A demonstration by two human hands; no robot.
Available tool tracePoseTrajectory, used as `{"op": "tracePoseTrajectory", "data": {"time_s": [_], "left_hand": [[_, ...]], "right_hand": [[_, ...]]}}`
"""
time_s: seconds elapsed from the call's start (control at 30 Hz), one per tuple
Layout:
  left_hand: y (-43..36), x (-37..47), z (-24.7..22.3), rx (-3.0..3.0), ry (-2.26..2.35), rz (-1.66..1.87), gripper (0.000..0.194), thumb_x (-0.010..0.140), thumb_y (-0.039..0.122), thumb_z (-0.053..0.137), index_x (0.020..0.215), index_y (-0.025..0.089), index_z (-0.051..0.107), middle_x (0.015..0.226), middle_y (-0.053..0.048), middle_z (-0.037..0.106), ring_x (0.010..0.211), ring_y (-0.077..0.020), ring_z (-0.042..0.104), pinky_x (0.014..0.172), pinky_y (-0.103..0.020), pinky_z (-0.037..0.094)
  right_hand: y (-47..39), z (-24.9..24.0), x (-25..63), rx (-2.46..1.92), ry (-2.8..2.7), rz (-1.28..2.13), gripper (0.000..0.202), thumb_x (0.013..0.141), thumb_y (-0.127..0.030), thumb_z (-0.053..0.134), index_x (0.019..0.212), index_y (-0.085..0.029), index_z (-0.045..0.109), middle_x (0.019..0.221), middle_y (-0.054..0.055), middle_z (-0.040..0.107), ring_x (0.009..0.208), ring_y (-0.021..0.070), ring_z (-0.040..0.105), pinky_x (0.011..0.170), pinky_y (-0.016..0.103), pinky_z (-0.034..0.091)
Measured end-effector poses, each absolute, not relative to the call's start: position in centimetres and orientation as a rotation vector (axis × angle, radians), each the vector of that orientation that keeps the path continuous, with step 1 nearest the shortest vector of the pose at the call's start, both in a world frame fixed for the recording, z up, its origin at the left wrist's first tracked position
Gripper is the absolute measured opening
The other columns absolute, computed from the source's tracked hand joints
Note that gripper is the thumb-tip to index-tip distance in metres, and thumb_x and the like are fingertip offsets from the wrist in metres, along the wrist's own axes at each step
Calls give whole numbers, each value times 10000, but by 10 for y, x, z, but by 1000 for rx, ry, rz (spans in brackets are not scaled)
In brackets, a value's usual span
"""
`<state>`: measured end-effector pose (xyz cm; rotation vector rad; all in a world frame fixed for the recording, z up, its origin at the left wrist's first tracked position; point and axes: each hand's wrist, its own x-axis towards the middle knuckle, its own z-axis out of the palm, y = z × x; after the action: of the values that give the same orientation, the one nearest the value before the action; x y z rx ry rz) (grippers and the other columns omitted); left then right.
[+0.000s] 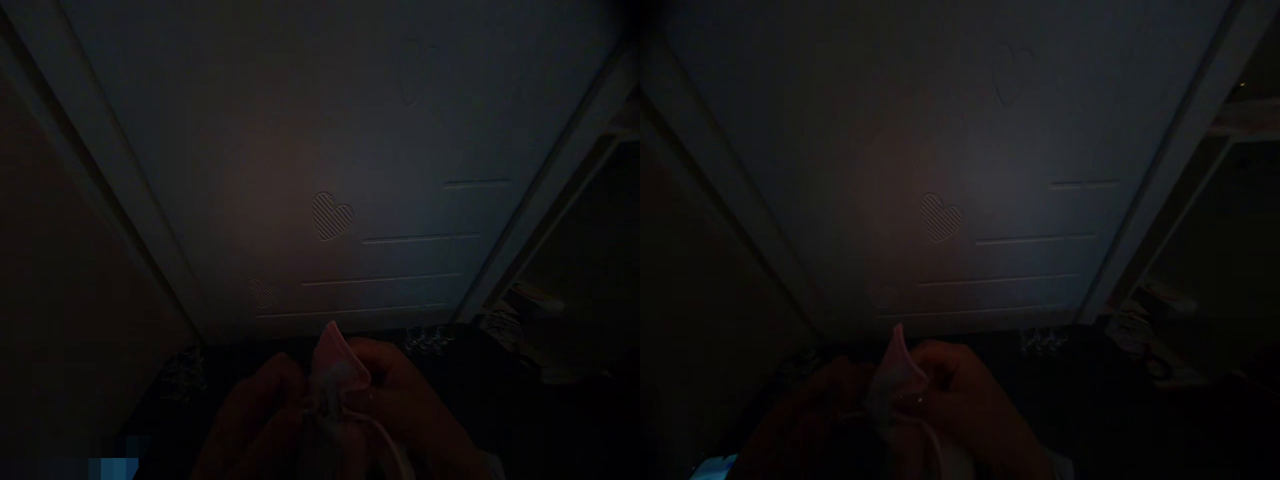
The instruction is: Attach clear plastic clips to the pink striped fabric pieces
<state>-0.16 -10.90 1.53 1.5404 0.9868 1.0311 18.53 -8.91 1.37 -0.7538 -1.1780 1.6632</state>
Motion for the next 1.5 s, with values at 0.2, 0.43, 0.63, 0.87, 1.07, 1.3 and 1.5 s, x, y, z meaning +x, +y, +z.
{"op": "tracePoseTrajectory", "data": {"time_s": [0.2,0.43,0.63,0.87,1.07,1.3,1.5], "left_hand": [[-92,-11,9,1672,1028,999,420,864,590,518,701,210,590,639,3,551,584,-152,479,525,-230,429],[-95,-2,15,1653,1258,1012,373,900,515,472,697,222,578,640,6,577,595,-161,513,521,-227,424],[-89,1,7,1664,1169,1073,398,883,532,494,648,223,580,581,10,579,528,-160,516,483,-234,441],[-89,-6,7,1731,1421,1066,293,833,493,586,724,244,698,710,-25,704,647,-218,624,581,-266,509],[-93,-10,4,1703,1497,1111,229,787,462,640,699,263,712,702,-19,707,681,-237,629,602,-277,522],[-97,-3,16,1637,1271,1109,317,828,507,591,665,241,645,622,-5,614,572,-176,539,539,-246,472],[-97,-3,21,1542,836,1018,420,823,598,593,681,203,573,658,0,542,609,-154,492,576,-247,451]], "right_hand": [[-95,10,183,-810,-1150,1583,340,634,-399,839,659,-181,578,607,-61,525,542,78,420,510,189,333],[-96,9,181,-875,-1329,1353,471,718,-570,720,578,-203,460,576,-63,397,547,99,325,485,216,275],[-95,8,181,-863,-1321,1279,345,668,-520,790,770,-216,662,730,-15,575,660,147,495,584,245,391],[-96,15,183,-762,-1481,1234,271,812,-469,688,752,-209,736,705,-2,610,668,155,560,618,267,425],[-97,21,183,-873,-1628,1200,282,878,-449,601,832,-241,786,734,2,688,695,160,589,637,261,419],[-99,22,184,-1015,-1599,1160,266,808,-446,623,770,-252,801,664,15,659,640,175,550,577,270,383],[-103,16,191,-1103,-1526,1108,338,720,-595,680,797,-291,803,689,18,667,678,189,517,599,278,366]]}}
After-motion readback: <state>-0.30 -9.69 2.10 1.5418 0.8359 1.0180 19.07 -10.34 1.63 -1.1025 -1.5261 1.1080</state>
